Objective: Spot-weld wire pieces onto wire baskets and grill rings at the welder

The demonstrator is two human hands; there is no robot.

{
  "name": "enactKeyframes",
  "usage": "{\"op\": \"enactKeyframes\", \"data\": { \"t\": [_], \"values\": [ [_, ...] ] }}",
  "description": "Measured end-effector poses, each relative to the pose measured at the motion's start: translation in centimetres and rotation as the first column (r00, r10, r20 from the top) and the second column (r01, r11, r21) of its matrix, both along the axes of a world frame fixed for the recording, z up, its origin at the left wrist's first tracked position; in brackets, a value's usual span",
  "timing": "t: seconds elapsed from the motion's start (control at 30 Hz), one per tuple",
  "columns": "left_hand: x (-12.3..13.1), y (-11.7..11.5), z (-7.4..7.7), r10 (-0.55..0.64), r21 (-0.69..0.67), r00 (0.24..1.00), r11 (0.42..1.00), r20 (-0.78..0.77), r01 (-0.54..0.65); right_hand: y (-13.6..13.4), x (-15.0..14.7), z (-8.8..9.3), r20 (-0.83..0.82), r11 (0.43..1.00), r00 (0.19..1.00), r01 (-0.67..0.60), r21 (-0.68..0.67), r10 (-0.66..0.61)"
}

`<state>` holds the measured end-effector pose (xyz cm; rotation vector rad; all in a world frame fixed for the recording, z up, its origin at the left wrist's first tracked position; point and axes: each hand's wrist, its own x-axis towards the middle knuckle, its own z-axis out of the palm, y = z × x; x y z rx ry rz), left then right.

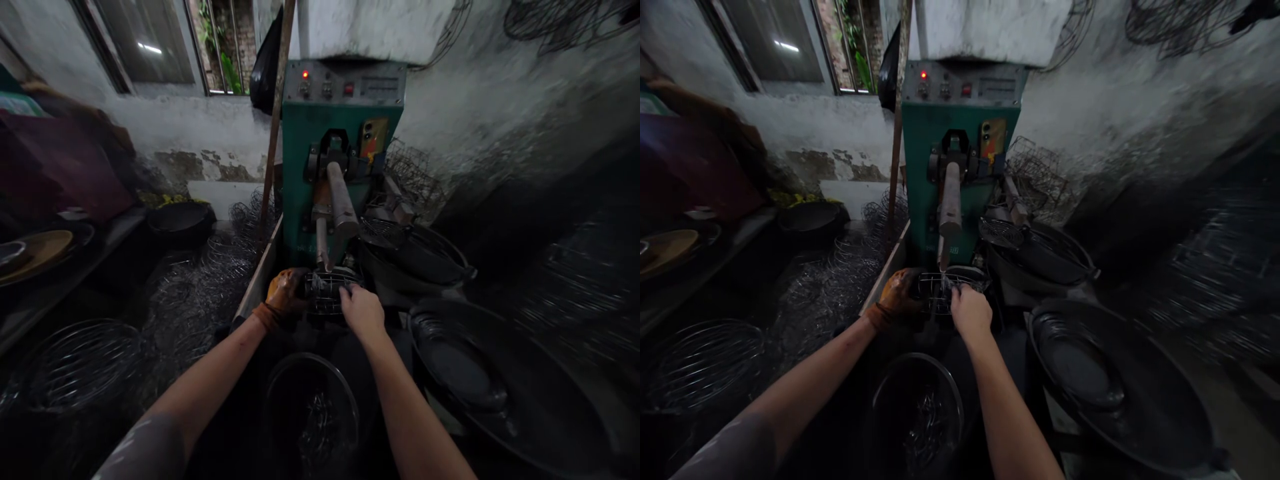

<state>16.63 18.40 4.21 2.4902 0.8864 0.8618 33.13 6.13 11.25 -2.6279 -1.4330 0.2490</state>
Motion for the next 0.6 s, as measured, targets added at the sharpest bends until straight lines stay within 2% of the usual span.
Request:
{"op": "enactKeyframes", "data": {
  "t": [0.1, 0.37, 0.47, 0.6],
  "values": [
    [-0.1, 0.3, -0.1, -0.021, -0.004, 1.000, 1.000, 0.014, 0.021, 0.2, 0.0, 0.1, 0.008, 1.000, 1.000, 0.009, 0.007, -0.009],
    [-0.4, 0.0, 1.3, 0.006, -0.033, 1.000, 0.999, -0.020, -0.007, 0.3, -0.1, 0.3, -0.018, 0.998, 0.999, -0.050, 0.034, 0.051],
    [-0.5, 0.1, 0.7, 0.019, -0.033, 1.000, 0.999, 0.013, -0.019, 0.1, -0.3, 0.0, -0.023, 0.996, 0.998, -0.052, 0.066, 0.054],
    [-0.9, 0.8, -0.9, 0.042, -0.059, 0.995, 0.998, 0.096, -0.037, -0.4, 0.2, -0.7, -0.046, 0.984, 0.997, -0.054, 0.171, 0.062]
  ]
}}
